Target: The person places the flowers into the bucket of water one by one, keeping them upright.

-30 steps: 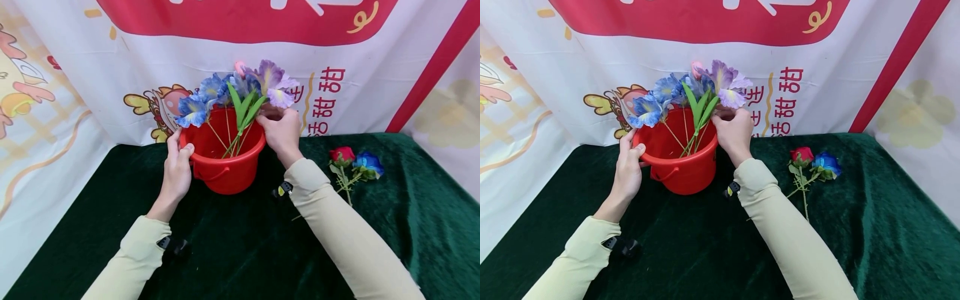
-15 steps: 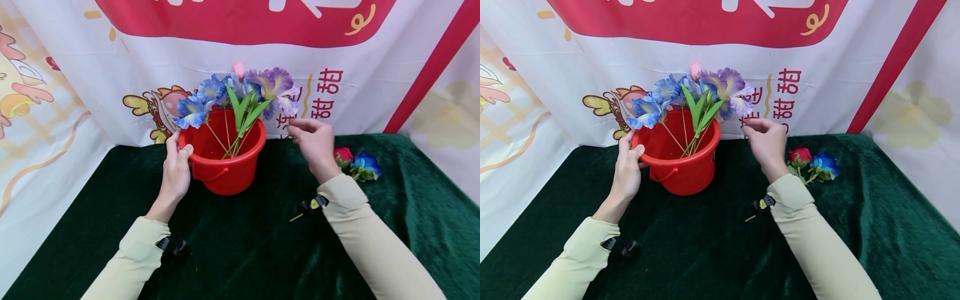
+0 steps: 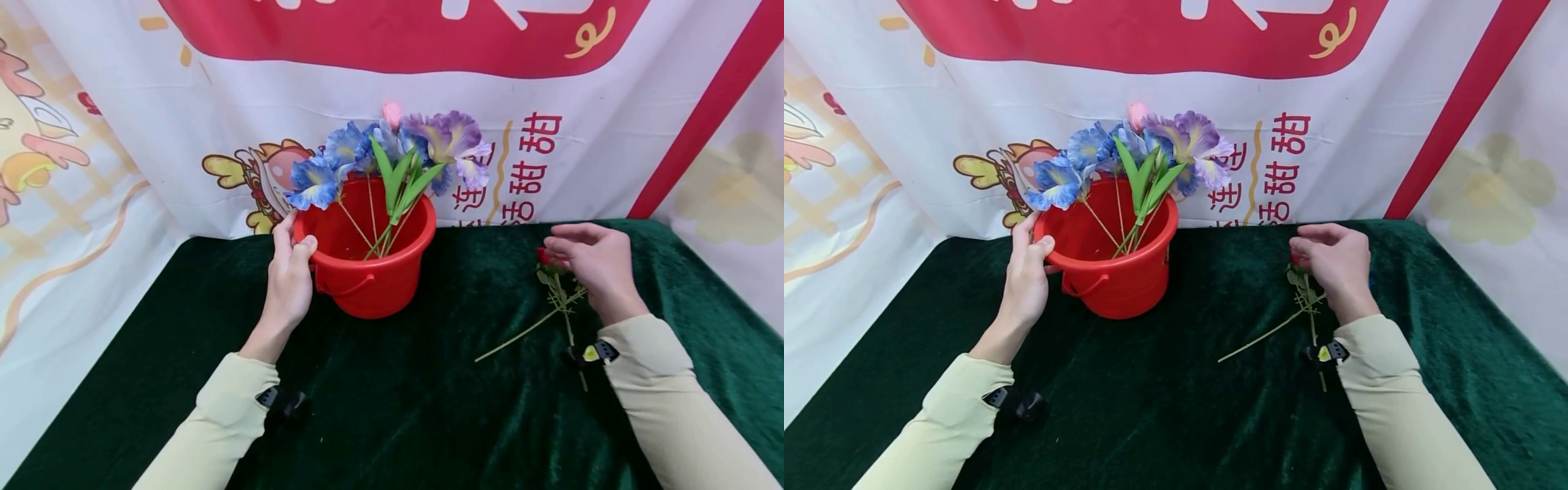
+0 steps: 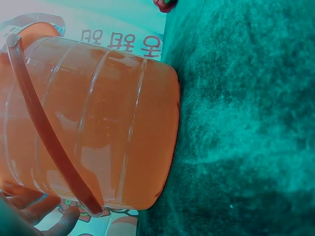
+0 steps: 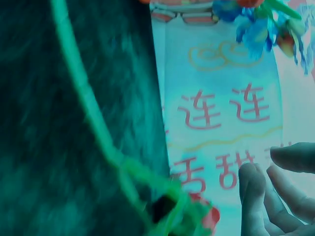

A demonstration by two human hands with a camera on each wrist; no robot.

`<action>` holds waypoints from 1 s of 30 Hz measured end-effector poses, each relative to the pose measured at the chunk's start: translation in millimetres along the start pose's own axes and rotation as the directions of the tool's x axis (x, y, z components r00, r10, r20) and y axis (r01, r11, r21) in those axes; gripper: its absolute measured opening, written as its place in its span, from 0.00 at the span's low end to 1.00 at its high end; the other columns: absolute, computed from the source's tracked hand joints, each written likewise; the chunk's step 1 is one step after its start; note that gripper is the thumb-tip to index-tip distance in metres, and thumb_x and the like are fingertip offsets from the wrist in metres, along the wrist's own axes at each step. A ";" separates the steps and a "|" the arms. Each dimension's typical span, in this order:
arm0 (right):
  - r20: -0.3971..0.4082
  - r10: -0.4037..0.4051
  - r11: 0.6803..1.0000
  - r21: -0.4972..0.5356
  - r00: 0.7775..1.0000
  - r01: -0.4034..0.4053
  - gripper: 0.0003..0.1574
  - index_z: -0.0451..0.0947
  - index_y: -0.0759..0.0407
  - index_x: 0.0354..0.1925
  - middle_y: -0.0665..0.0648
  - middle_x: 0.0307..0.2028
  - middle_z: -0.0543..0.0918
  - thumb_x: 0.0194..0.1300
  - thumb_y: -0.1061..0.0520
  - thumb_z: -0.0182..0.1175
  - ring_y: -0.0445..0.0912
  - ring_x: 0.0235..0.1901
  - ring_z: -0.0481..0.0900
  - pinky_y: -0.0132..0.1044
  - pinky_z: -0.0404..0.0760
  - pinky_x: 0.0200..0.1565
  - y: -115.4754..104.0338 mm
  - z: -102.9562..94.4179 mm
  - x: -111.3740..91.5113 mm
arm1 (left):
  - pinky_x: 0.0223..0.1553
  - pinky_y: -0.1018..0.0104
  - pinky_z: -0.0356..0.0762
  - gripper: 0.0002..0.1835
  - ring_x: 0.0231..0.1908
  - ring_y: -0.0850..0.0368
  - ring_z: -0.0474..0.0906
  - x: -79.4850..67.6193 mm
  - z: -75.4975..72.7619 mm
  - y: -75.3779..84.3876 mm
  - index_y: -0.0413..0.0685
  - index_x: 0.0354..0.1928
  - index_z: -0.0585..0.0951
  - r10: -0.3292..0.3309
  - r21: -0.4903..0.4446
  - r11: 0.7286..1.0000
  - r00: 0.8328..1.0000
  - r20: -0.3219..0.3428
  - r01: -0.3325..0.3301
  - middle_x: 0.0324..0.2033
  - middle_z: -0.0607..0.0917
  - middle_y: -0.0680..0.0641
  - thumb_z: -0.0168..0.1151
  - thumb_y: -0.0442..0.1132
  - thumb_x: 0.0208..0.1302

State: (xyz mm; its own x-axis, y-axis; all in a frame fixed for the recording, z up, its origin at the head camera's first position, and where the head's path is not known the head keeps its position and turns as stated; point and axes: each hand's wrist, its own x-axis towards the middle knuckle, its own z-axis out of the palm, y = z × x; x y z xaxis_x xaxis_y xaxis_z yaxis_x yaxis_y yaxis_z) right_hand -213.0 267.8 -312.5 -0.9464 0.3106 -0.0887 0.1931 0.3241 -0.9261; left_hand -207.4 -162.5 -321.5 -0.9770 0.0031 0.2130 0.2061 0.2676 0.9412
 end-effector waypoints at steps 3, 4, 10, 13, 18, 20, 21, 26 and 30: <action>0.034 -0.004 1.000 -0.005 0.999 0.005 0.31 0.78 0.58 0.66 0.29 0.31 0.88 0.73 0.43 0.66 0.33 0.37 0.90 0.28 0.89 0.43 11.5 -10.3 0.6 | 0.79 0.44 0.65 0.35 0.76 0.53 0.64 -0.1 -0.1 -0.2 0.65 0.85 0.44 -0.002 -0.002 1.000 1.000 0.001 0.002 0.82 0.60 0.55 0.38 0.53 0.82; 0.047 -0.002 1.000 -0.022 0.999 0.003 0.31 0.77 0.59 0.66 0.29 0.31 0.87 0.74 0.43 0.65 0.33 0.37 0.90 0.28 0.89 0.43 14.7 -13.1 0.9 | 0.79 0.44 0.65 0.35 0.76 0.53 0.65 -0.1 0.0 -0.3 0.65 0.85 0.45 -0.004 0.000 1.000 1.000 0.001 0.004 0.82 0.61 0.55 0.38 0.53 0.82; 0.125 0.043 0.993 -0.119 0.991 -0.028 0.34 0.76 0.62 0.69 0.30 0.31 0.87 0.76 0.43 0.63 0.33 0.38 0.90 0.31 0.89 0.46 26.3 -23.3 4.4 | 0.79 0.44 0.65 0.35 0.76 0.53 0.65 0.0 -1.6 0.2 0.64 0.85 0.45 -0.005 0.006 1.000 1.000 -0.010 0.005 0.82 0.61 0.54 0.38 0.53 0.82; 0.146 0.055 0.987 -0.156 0.988 -0.032 0.32 0.76 0.64 0.68 0.33 0.34 0.88 0.77 0.46 0.63 0.33 0.38 0.91 0.32 0.90 0.45 29.4 -26.8 5.4 | 0.79 0.44 0.65 0.35 0.76 0.53 0.65 0.2 -1.5 0.5 0.64 0.85 0.45 -0.004 0.006 1.000 1.000 -0.008 0.004 0.82 0.61 0.54 0.38 0.53 0.82; 0.152 0.057 0.963 -0.270 0.987 -0.014 0.27 0.79 0.66 0.65 0.48 0.41 0.92 0.76 0.52 0.64 0.37 0.36 0.91 0.34 0.91 0.41 32.7 -28.1 6.4 | 0.79 0.45 0.65 0.35 0.76 0.53 0.65 -0.2 -0.2 0.4 0.64 0.85 0.45 -0.005 0.013 1.000 1.000 -0.007 0.006 0.82 0.61 0.54 0.38 0.53 0.82; 0.160 0.069 0.951 -0.309 0.985 -0.016 0.26 0.79 0.66 0.64 0.54 0.44 0.92 0.75 0.52 0.65 0.40 0.35 0.91 0.34 0.91 0.40 33.7 -26.1 6.8 | 0.79 0.44 0.65 0.35 0.76 0.53 0.65 -0.3 -0.1 0.4 0.64 0.85 0.45 -0.004 0.013 1.000 1.000 -0.006 0.004 0.82 0.61 0.54 0.38 0.53 0.82; 0.165 0.080 0.945 -0.326 0.983 -0.023 0.27 0.79 0.66 0.64 0.58 0.47 0.91 0.74 0.52 0.66 0.41 0.35 0.90 0.34 0.90 0.40 33.9 -24.9 7.1 | 0.79 0.45 0.65 0.35 0.76 0.53 0.65 -0.3 0.0 0.2 0.64 0.85 0.45 -0.003 0.013 1.000 1.000 -0.006 0.003 0.82 0.61 0.54 0.38 0.53 0.82; 0.158 0.116 0.929 -0.366 0.981 -0.051 0.28 0.79 0.64 0.63 0.68 0.56 0.86 0.71 0.51 0.69 0.43 0.35 0.89 0.34 0.89 0.39 34.0 -17.7 7.7 | 0.79 0.45 0.65 0.35 0.76 0.53 0.65 -0.2 0.0 0.3 0.64 0.85 0.45 0.004 0.013 1.000 1.000 -0.004 -0.004 0.82 0.61 0.53 0.39 0.53 0.82; 0.118 0.102 0.944 -0.324 0.988 -0.059 0.26 0.80 0.63 0.62 0.54 0.43 0.91 0.72 0.52 0.68 0.41 0.34 0.88 0.33 0.88 0.39 33.2 -14.8 7.8 | 0.79 0.44 0.66 0.35 0.76 0.52 0.66 0.0 0.1 0.3 0.65 0.85 0.45 0.004 0.005 1.000 1.000 0.002 -0.004 0.82 0.61 0.53 0.39 0.53 0.82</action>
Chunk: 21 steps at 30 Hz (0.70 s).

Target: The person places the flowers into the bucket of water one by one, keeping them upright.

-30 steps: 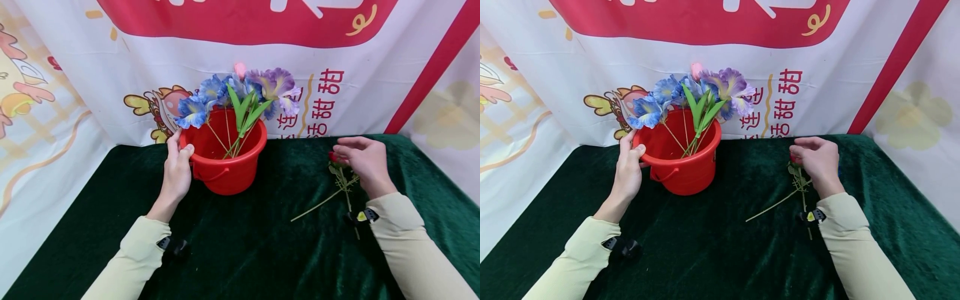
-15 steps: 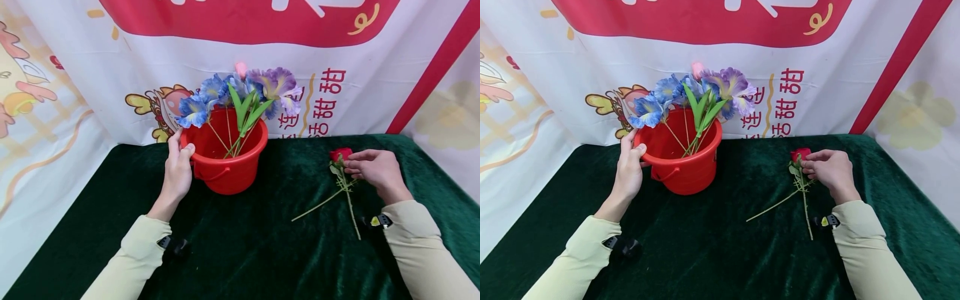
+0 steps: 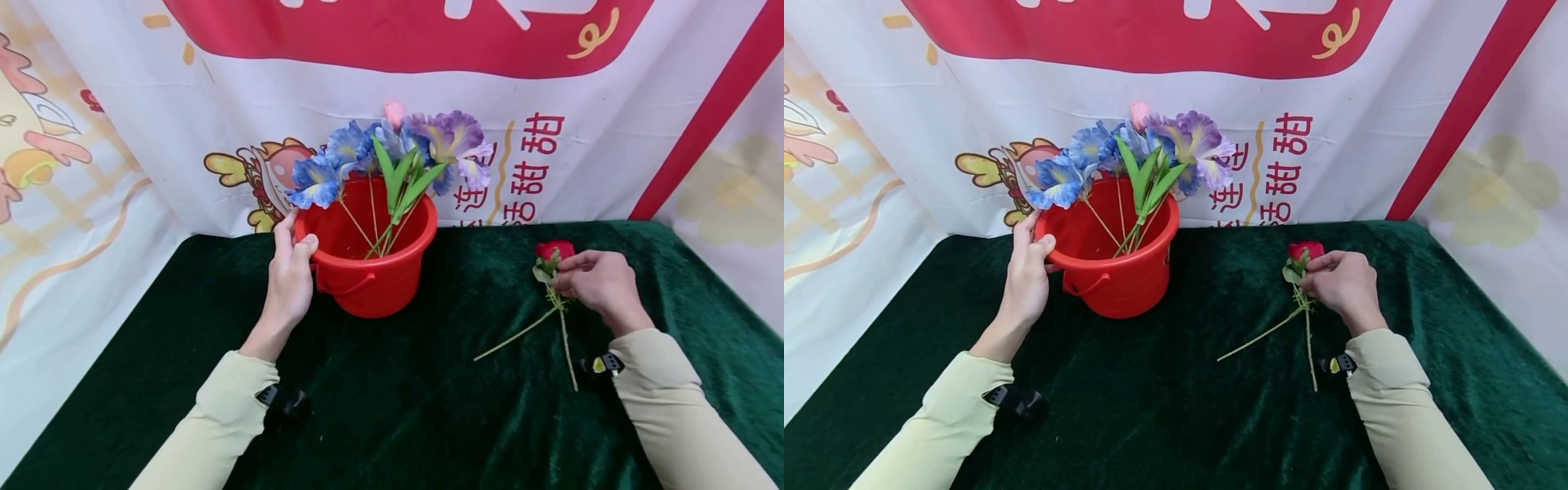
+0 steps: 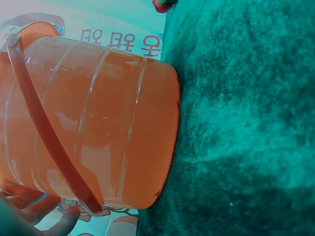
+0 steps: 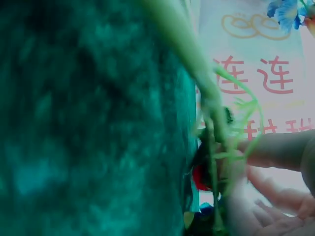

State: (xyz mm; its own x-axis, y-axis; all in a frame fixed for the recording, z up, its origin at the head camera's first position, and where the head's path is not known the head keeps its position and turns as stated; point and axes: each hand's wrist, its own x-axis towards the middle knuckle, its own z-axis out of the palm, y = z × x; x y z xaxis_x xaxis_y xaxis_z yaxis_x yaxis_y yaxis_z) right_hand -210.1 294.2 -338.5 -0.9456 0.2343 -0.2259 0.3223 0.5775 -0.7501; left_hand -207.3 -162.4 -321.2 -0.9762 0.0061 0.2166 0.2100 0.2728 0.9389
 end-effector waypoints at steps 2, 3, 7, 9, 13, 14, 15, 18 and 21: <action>-0.020 0.000 0.998 0.062 1.000 0.001 0.27 0.79 0.62 0.64 0.45 0.37 0.91 0.73 0.51 0.67 0.40 0.36 0.88 0.31 0.88 0.40 -1.9 -0.1 -0.6 | 0.78 0.44 0.66 0.35 0.76 0.52 0.66 0.0 -0.1 0.2 0.65 0.85 0.45 0.001 -0.003 1.000 1.000 0.004 -0.001 0.82 0.61 0.54 0.39 0.53 0.82; -0.028 0.002 0.996 0.089 1.000 0.000 0.28 0.79 0.61 0.65 0.41 0.35 0.90 0.73 0.50 0.67 0.39 0.36 0.88 0.29 0.87 0.40 -2.8 -0.5 -0.8 | 0.78 0.44 0.66 0.35 0.76 0.52 0.66 0.1 0.0 0.3 0.65 0.85 0.44 0.001 -0.005 1.000 1.000 0.006 -0.001 0.82 0.61 0.54 0.39 0.53 0.82; -0.041 0.004 0.980 0.199 0.999 0.004 0.33 0.76 0.58 0.70 0.31 0.33 0.86 0.74 0.45 0.66 0.36 0.39 0.87 0.25 0.86 0.43 -5.9 -2.0 -2.7 | 0.78 0.44 0.67 0.35 0.76 0.53 0.65 0.0 -0.1 0.4 0.65 0.85 0.44 0.001 -0.006 1.000 1.000 0.007 0.000 0.82 0.61 0.54 0.39 0.53 0.82; -0.037 0.004 0.968 0.252 0.999 0.006 0.35 0.76 0.58 0.71 0.31 0.33 0.85 0.74 0.45 0.66 0.34 0.39 0.87 0.24 0.86 0.44 -6.4 -2.7 -3.4 | 0.78 0.44 0.66 0.35 0.76 0.53 0.65 -0.1 -0.3 0.3 0.65 0.85 0.44 0.000 -0.005 1.000 1.000 0.006 0.000 0.82 0.60 0.54 0.39 0.53 0.82; -0.008 0.013 0.925 0.380 1.000 -0.009 0.37 0.73 0.60 0.74 0.30 0.33 0.87 0.74 0.46 0.66 0.33 0.38 0.87 0.25 0.88 0.43 -6.9 -4.5 -4.8 | 0.79 0.44 0.66 0.35 0.76 0.53 0.65 -0.1 -0.9 -0.1 0.66 0.85 0.44 -0.003 -0.012 1.000 1.000 0.007 0.003 0.82 0.60 0.54 0.38 0.53 0.82; 0.003 0.023 0.907 0.420 1.000 -0.022 0.38 0.72 0.61 0.74 0.31 0.32 0.88 0.74 0.47 0.66 0.33 0.37 0.88 0.25 0.88 0.42 -6.9 -5.1 -4.8 | 0.79 0.44 0.66 0.35 0.76 0.53 0.65 0.0 -0.9 -0.2 0.66 0.85 0.44 -0.003 -0.013 1.000 1.000 0.008 0.003 0.82 0.60 0.55 0.38 0.53 0.82; 0.013 0.032 0.890 0.455 0.999 -0.035 0.38 0.72 0.61 0.74 0.32 0.31 0.89 0.73 0.47 0.67 0.33 0.36 0.88 0.26 0.88 0.41 -7.0 -5.6 -4.9 | 0.79 0.44 0.65 0.35 0.76 0.53 0.65 0.0 -0.9 -0.3 0.66 0.85 0.44 -0.004 -0.013 1.000 1.000 0.008 0.004 0.82 0.60 0.55 0.38 0.53 0.82; 0.048 0.059 0.833 0.548 0.997 -0.075 0.34 0.76 0.58 0.71 0.36 0.30 0.91 0.72 0.49 0.68 0.34 0.35 0.89 0.27 0.89 0.40 -7.0 -7.4 -4.7 | 0.79 0.45 0.65 0.35 0.76 0.53 0.65 0.2 -0.8 -0.4 0.66 0.85 0.44 -0.004 -0.011 1.000 1.000 0.008 0.004 0.82 0.60 0.55 0.38 0.53 0.82; 0.092 0.057 0.797 0.596 0.994 -0.101 0.18 0.85 0.50 0.59 0.38 0.32 0.92 0.72 0.52 0.68 0.34 0.37 0.90 0.28 0.89 0.41 -7.1 -9.5 -4.7 | 0.79 0.45 0.65 0.35 0.76 0.53 0.64 0.2 -0.6 -0.3 0.66 0.85 0.44 -0.003 -0.012 1.000 1.000 0.009 0.003 0.82 0.60 0.55 0.38 0.53 0.83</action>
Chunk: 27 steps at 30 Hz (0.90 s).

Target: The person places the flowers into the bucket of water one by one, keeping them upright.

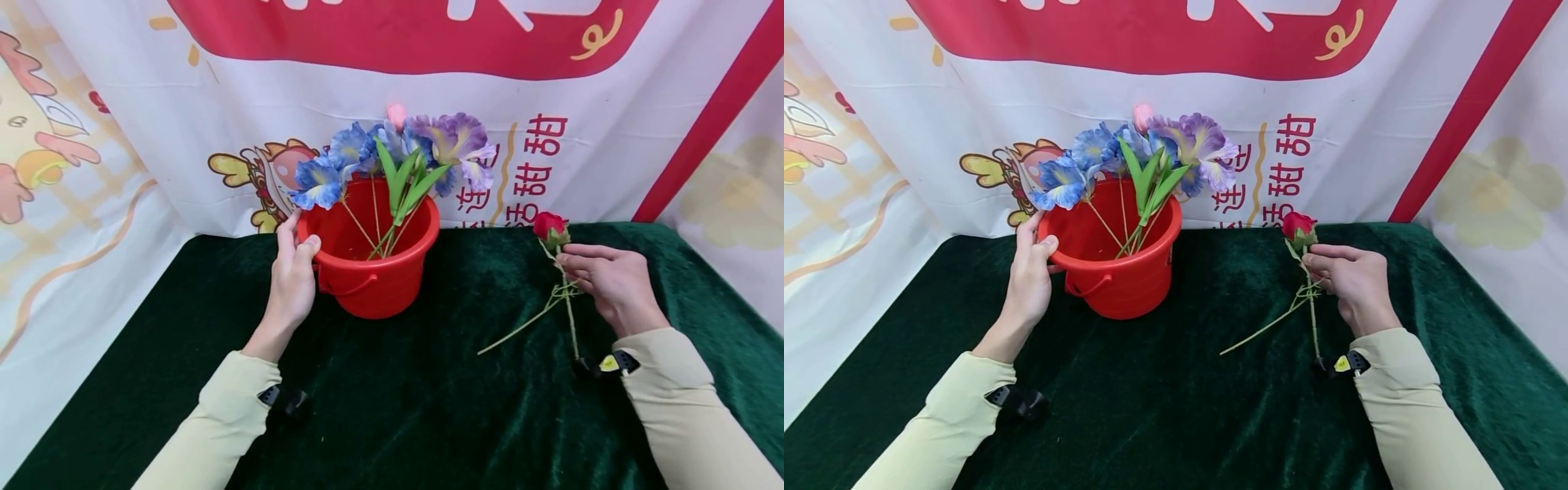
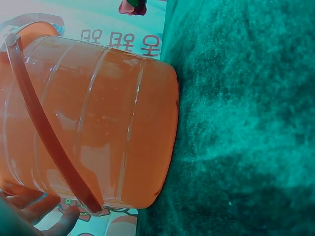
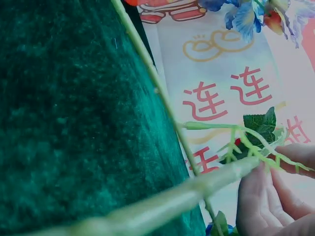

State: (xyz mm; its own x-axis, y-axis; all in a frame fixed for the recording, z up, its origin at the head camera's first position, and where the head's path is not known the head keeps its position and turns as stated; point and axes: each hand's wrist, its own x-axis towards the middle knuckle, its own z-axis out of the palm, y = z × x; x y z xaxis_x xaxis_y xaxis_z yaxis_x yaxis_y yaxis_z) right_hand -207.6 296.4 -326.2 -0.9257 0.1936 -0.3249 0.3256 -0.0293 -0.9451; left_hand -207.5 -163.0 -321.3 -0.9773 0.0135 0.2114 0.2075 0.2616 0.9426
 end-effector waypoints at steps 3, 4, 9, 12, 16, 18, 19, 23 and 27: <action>0.062 0.019 1.000 0.019 0.998 -0.020 0.07 0.89 0.45 0.45 0.40 0.35 0.93 0.74 0.56 0.67 0.34 0.39 0.91 0.29 0.89 0.44 -2.9 -0.7 -0.6 | 0.79 0.45 0.65 0.35 0.77 0.53 0.64 0.0 0.0 0.4 0.66 0.85 0.44 0.005 -0.002 1.000 1.000 -0.003 -0.005 0.82 0.60 0.55 0.39 0.53 0.83; 0.085 0.023 0.999 0.021 0.996 -0.025 0.07 0.89 0.44 0.43 0.40 0.36 0.93 0.74 0.57 0.66 0.34 0.39 0.91 0.29 0.89 0.45 -4.0 -0.7 -0.9 | 0.79 0.45 0.65 0.35 0.77 0.53 0.64 0.0 -0.2 0.6 0.65 0.85 0.45 0.008 -0.002 1.000 1.000 -0.004 -0.008 0.82 0.60 0.55 0.39 0.52 0.83; 0.139 0.036 0.999 0.029 0.990 -0.040 0.10 0.87 0.48 0.51 0.40 0.38 0.93 0.73 0.57 0.68 0.34 0.42 0.91 0.29 0.89 0.47 -8.3 -0.1 -1.9 | 0.80 0.46 0.64 0.35 0.77 0.54 0.64 -0.2 -1.1 1.1 0.64 0.85 0.45 0.017 0.003 1.000 1.000 -0.013 -0.017 0.82 0.60 0.54 0.38 0.52 0.83; 0.115 0.033 0.997 -0.073 0.993 -0.025 0.25 0.81 0.51 0.65 0.36 0.37 0.92 0.73 0.52 0.68 0.33 0.41 0.90 0.29 0.89 0.48 -9.3 -0.3 -3.0 | 0.80 0.46 0.64 0.35 0.77 0.54 0.64 -0.4 -1.4 1.1 0.64 0.85 0.45 0.013 0.005 1.000 1.000 -0.017 -0.012 0.82 0.61 0.54 0.38 0.52 0.83; 0.078 0.030 0.986 -0.163 0.997 -0.017 0.32 0.76 0.50 0.71 0.34 0.35 0.91 0.73 0.45 0.67 0.35 0.39 0.90 0.30 0.89 0.46 -9.8 -2.4 -4.8 | 0.80 0.46 0.64 0.34 0.77 0.53 0.64 -0.6 -1.3 1.0 0.64 0.85 0.46 0.009 0.005 1.000 1.000 -0.020 -0.009 0.82 0.62 0.54 0.39 0.52 0.82; 0.064 0.028 0.994 -0.110 0.998 -0.021 0.26 0.82 0.47 0.65 0.37 0.35 0.92 0.71 0.46 0.69 0.37 0.38 0.91 0.32 0.90 0.46 -9.9 -3.8 -5.4 | 0.79 0.46 0.65 0.34 0.77 0.53 0.65 -0.5 -1.0 1.1 0.64 0.85 0.46 0.012 0.002 1.000 1.000 -0.020 -0.012 0.81 0.62 0.54 0.39 0.52 0.82; 0.056 0.025 0.998 -0.065 0.998 -0.022 0.23 0.84 0.46 0.61 0.38 0.35 0.92 0.70 0.47 0.70 0.38 0.37 0.91 0.33 0.90 0.45 -9.9 -4.4 -5.7 | 0.79 0.46 0.65 0.34 0.76 0.53 0.65 -0.5 -0.9 1.0 0.64 0.85 0.46 0.012 -0.001 1.000 1.000 -0.019 -0.012 0.81 0.62 0.54 0.39 0.52 0.83; -0.004 -0.018 0.998 0.064 1.000 0.018 0.20 0.90 0.42 0.54 0.41 0.34 0.93 0.63 0.49 0.77 0.38 0.36 0.92 0.33 0.90 0.42 -9.7 -4.1 -6.7 | 0.79 0.46 0.66 0.34 0.76 0.54 0.65 -0.6 -0.2 0.6 0.65 0.85 0.46 0.010 -0.005 1.000 1.000 -0.016 -0.010 0.81 0.62 0.54 0.39 0.53 0.83; -0.100 -0.076 0.991 0.105 0.992 0.086 0.30 0.89 0.43 0.58 0.39 0.33 0.93 0.56 0.48 0.81 0.36 0.36 0.92 0.29 0.89 0.40 -11.0 -2.4 -7.4 | 0.79 0.46 0.66 0.34 0.76 0.55 0.64 -1.3 0.2 -0.1 0.65 0.85 0.46 0.008 -0.004 1.000 1.000 -0.014 -0.008 0.81 0.61 0.55 0.39 0.53 0.83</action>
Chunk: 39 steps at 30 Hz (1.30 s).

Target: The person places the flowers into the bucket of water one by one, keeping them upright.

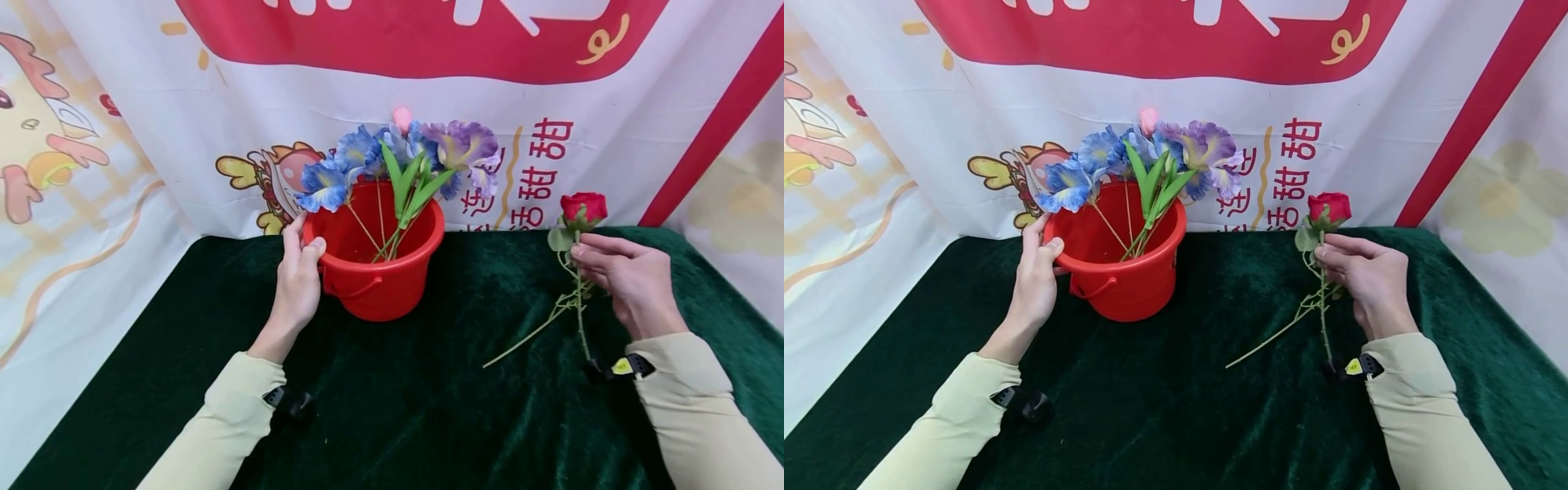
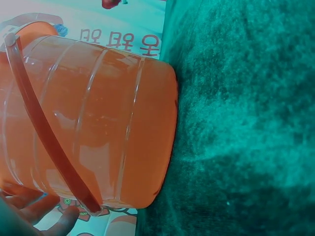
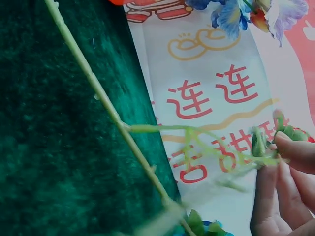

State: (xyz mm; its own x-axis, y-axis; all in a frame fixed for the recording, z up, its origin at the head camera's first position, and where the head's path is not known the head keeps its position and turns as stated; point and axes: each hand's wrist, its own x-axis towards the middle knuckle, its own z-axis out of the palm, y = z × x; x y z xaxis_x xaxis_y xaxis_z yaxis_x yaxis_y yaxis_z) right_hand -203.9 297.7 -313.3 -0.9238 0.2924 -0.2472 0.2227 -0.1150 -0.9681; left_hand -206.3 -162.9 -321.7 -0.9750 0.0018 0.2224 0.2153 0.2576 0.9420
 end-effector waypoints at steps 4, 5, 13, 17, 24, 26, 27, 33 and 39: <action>-0.083 -0.022 0.998 0.049 0.996 0.027 0.36 0.89 0.44 0.59 0.38 0.34 0.93 0.49 0.47 0.84 0.36 0.36 0.91 0.27 0.88 0.40 -4.8 2.6 -0.2 | 0.79 0.46 0.66 0.34 0.76 0.55 0.64 -0.2 -0.2 0.2 0.66 0.85 0.46 0.007 0.001 1.000 1.000 -0.003 -0.007 0.81 0.61 0.55 0.39 0.52 0.83; -0.098 -0.024 0.997 0.067 0.995 0.031 0.37 0.89 0.45 0.59 0.38 0.34 0.93 0.48 0.47 0.84 0.36 0.36 0.91 0.27 0.88 0.40 -6.5 3.7 -0.4 | 0.79 0.46 0.66 0.34 0.76 0.55 0.64 -0.1 0.0 0.2 0.65 0.85 0.46 0.009 0.001 1.000 1.000 -0.006 -0.009 0.81 0.61 0.55 0.39 0.52 0.83; -0.110 -0.019 0.960 0.276 0.994 0.049 0.30 0.92 0.48 0.53 0.44 0.37 0.94 0.48 0.53 0.84 0.41 0.35 0.93 0.32 0.90 0.38 -25.3 17.9 -1.7 | 0.79 0.46 0.66 0.34 0.76 0.54 0.65 0.7 2.0 0.0 0.64 0.85 0.47 0.006 0.011 1.000 1.000 -0.017 -0.006 0.81 0.62 0.53 0.40 0.52 0.82; -0.091 -0.028 0.907 0.416 0.995 0.063 0.29 0.91 0.52 0.53 0.48 0.44 0.93 0.50 0.59 0.83 0.44 0.37 0.93 0.34 0.91 0.39 -37.1 41.0 -5.6 | 0.79 0.46 0.66 0.34 0.76 0.53 0.65 0.4 2.0 0.7 0.63 0.85 0.47 0.008 0.013 1.000 1.000 -0.017 -0.008 0.81 0.62 0.52 0.40 0.51 0.82; -0.071 -0.116 0.749 0.648 0.991 0.134 0.22 0.87 0.63 0.55 0.56 0.61 0.86 0.61 0.69 0.74 0.49 0.48 0.90 0.40 0.92 0.43 -59.0 96.7 -24.9 | 0.79 0.46 0.66 0.34 0.76 0.53 0.66 0.4 0.5 0.6 0.64 0.85 0.47 0.004 0.001 1.000 1.000 -0.010 -0.004 0.81 0.63 0.53 0.39 0.52 0.83; -0.086 -0.161 0.711 0.680 0.983 0.176 0.21 0.86 0.64 0.54 0.58 0.61 0.87 0.62 0.70 0.72 0.51 0.49 0.90 0.41 0.92 0.44 -64.3 112.5 -31.6 | 0.79 0.45 0.66 0.34 0.76 0.53 0.66 0.2 0.2 0.7 0.64 0.85 0.47 0.003 0.001 1.000 1.000 -0.010 -0.003 0.81 0.63 0.53 0.39 0.52 0.82; -0.095 -0.186 0.693 0.693 0.978 0.199 0.21 0.86 0.65 0.54 0.59 0.60 0.87 0.62 0.71 0.72 0.52 0.49 0.90 0.42 0.91 0.44 -66.3 119.4 -34.7 | 0.79 0.45 0.66 0.34 0.76 0.53 0.66 0.2 0.2 0.8 0.64 0.85 0.47 0.002 0.001 1.000 1.000 -0.010 -0.002 0.81 0.63 0.53 0.39 0.52 0.82; -0.160 -0.385 0.662 0.639 0.909 0.392 0.18 0.86 0.67 0.51 0.62 0.47 0.90 0.62 0.72 0.71 0.50 0.41 0.92 0.41 0.92 0.41 -60.8 156.7 -43.3 | 0.79 0.45 0.65 0.34 0.76 0.53 0.65 -0.1 0.2 1.3 0.64 0.85 0.46 0.000 0.003 1.000 1.000 -0.007 0.000 0.81 0.62 0.54 0.39 0.53 0.82; -0.126 -0.548 0.739 0.391 0.827 0.549 0.12 0.88 0.61 0.47 0.60 0.44 0.92 0.66 0.67 0.71 0.48 0.42 0.92 0.39 0.92 0.42 -35.5 181.6 -44.8 | 0.79 0.45 0.65 0.34 0.76 0.52 0.65 -0.7 0.2 1.5 0.65 0.85 0.45 -0.003 0.011 1.000 1.000 0.000 0.003 0.82 0.61 0.54 0.39 0.53 0.83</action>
State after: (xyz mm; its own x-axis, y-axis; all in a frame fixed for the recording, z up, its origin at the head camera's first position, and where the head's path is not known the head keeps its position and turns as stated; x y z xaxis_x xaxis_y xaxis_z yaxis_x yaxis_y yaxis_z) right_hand -226.9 116.3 -260.4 -0.8465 0.4245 0.3213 -0.4648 -0.2951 -0.8348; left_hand -205.3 -162.4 -320.5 -0.9755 0.0011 0.2200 0.2122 0.2679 0.9398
